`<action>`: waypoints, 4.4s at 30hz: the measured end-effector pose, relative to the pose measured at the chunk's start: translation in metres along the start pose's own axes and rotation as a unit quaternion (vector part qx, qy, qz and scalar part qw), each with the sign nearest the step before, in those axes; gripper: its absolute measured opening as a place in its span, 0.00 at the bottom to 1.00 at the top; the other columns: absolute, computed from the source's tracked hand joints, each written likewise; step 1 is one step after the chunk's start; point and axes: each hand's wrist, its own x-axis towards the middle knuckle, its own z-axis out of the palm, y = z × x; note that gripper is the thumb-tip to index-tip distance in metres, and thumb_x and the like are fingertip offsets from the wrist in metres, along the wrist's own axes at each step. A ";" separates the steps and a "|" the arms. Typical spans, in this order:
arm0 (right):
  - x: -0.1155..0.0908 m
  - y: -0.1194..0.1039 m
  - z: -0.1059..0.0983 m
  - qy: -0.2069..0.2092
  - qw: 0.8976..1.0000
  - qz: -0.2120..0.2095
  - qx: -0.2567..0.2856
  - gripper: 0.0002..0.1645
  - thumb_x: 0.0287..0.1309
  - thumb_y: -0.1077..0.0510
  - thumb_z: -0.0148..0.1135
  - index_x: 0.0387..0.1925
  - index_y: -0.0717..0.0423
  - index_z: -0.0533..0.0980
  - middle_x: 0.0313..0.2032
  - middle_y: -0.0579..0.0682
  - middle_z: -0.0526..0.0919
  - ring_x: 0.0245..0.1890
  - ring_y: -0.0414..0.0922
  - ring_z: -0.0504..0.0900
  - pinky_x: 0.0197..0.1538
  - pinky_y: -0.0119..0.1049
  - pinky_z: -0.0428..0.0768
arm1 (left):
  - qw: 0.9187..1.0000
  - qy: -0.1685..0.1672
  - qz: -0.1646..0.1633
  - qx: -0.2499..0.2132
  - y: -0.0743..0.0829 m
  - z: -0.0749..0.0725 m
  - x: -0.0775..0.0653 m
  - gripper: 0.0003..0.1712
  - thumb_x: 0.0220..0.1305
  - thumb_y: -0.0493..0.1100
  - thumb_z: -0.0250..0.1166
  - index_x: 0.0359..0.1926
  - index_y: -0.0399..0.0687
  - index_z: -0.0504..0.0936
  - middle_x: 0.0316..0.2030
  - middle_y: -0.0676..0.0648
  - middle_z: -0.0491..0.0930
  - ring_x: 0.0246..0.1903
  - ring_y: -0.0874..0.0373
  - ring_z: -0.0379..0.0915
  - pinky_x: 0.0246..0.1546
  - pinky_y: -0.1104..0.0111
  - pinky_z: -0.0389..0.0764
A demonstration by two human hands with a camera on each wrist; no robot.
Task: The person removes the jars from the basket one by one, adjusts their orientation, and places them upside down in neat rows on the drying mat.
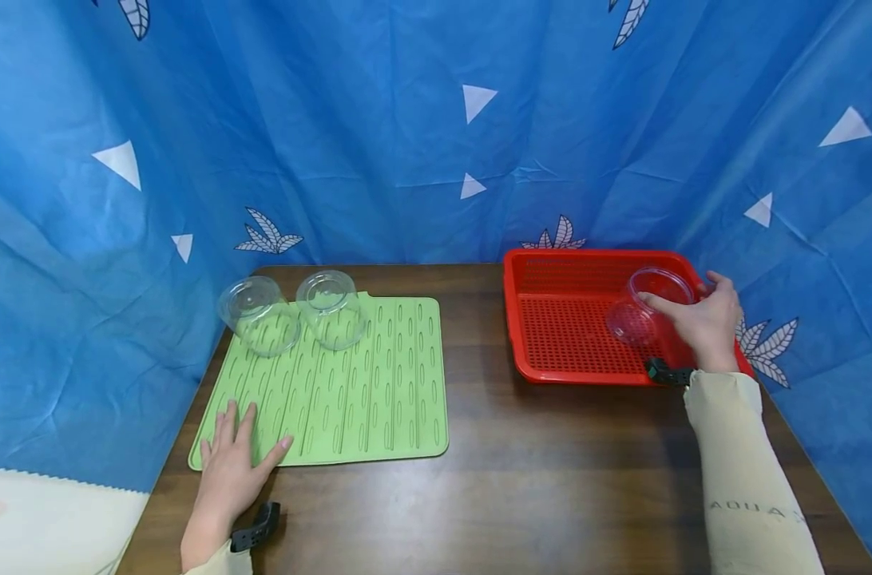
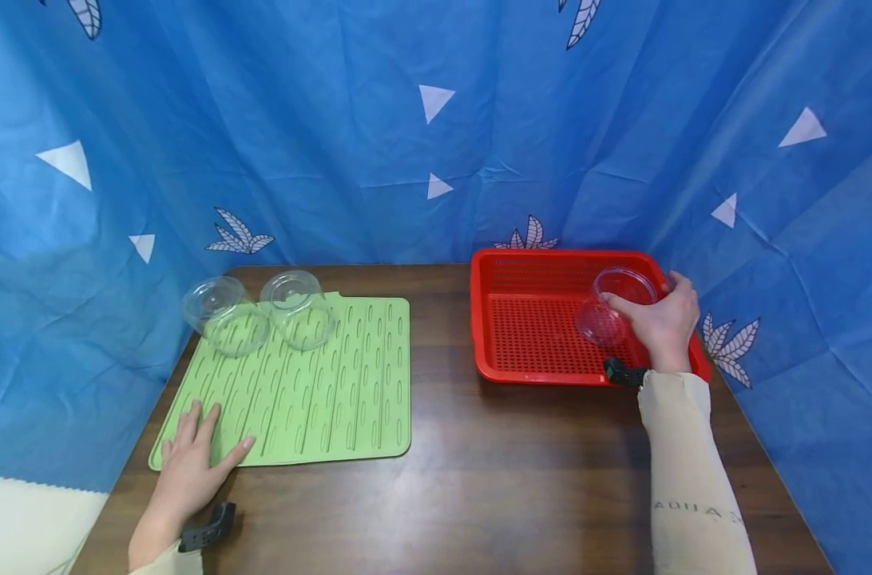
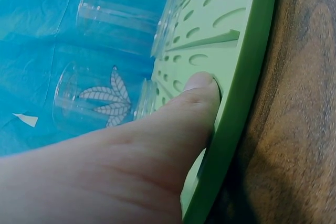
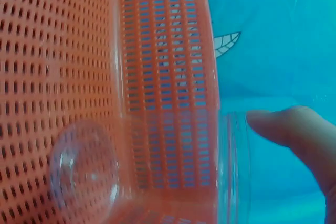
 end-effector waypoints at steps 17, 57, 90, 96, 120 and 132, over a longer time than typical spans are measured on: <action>0.002 0.005 -0.003 -0.080 0.996 0.021 -0.024 0.67 0.69 0.54 0.76 0.86 0.69 0.38 0.81 0.79 0.48 0.76 0.81 0.56 0.67 0.73 0.74 | 1.000 -0.006 -0.004 0.002 0.000 0.000 0.000 0.59 0.79 0.65 0.65 0.83 0.23 0.50 0.82 0.18 0.32 0.81 0.19 0.25 0.71 0.19 0.32; -0.056 -0.130 -0.026 0.106 0.943 -0.314 -0.042 0.62 0.53 0.51 0.88 0.83 0.52 0.63 0.74 0.60 0.71 0.73 0.58 0.69 0.70 0.67 0.76 | 0.959 0.177 0.179 -0.130 0.106 -0.081 0.041 0.45 0.67 0.43 0.80 0.79 0.40 0.71 0.79 0.38 0.65 0.74 0.35 0.65 0.65 0.40 0.77; -0.172 -0.252 0.025 0.250 0.669 -0.684 -0.149 0.46 0.54 0.59 0.80 0.74 0.62 0.74 0.69 0.64 0.79 0.69 0.62 0.78 0.67 0.58 0.78 | 0.838 0.098 0.467 -0.266 0.364 -0.125 0.093 0.60 0.54 0.47 0.87 0.83 0.51 0.64 0.77 0.58 0.69 0.72 0.61 0.71 0.68 0.61 0.80; -0.181 -0.251 0.035 0.279 0.642 -0.695 -0.165 0.36 0.62 0.64 0.66 0.72 0.62 0.76 0.66 0.63 0.82 0.65 0.60 0.80 0.65 0.54 0.79 | 0.823 0.103 0.491 -0.268 0.371 -0.119 0.092 0.55 0.52 0.44 0.88 0.79 0.46 0.70 0.72 0.54 0.75 0.66 0.61 0.75 0.60 0.60 0.86; -0.150 -0.216 -0.023 -0.169 0.821 -0.469 0.277 0.63 0.45 0.77 0.80 0.83 0.52 0.65 0.80 0.50 0.68 0.81 0.51 0.61 0.83 0.55 0.58 | 0.825 0.061 0.475 -0.301 0.333 -0.119 0.089 0.56 0.51 0.37 0.88 0.79 0.52 0.70 0.73 0.53 0.75 0.68 0.54 0.75 0.64 0.57 0.84; -0.129 -0.201 0.007 -0.356 0.777 -0.350 0.382 0.52 0.60 0.80 0.66 0.83 0.52 0.67 0.77 0.63 0.69 0.71 0.61 0.78 0.62 0.50 0.86 | 0.809 0.006 0.482 -0.335 0.332 -0.120 0.085 0.56 0.51 0.34 0.87 0.79 0.53 0.70 0.73 0.49 0.75 0.69 0.50 0.75 0.65 0.54 0.83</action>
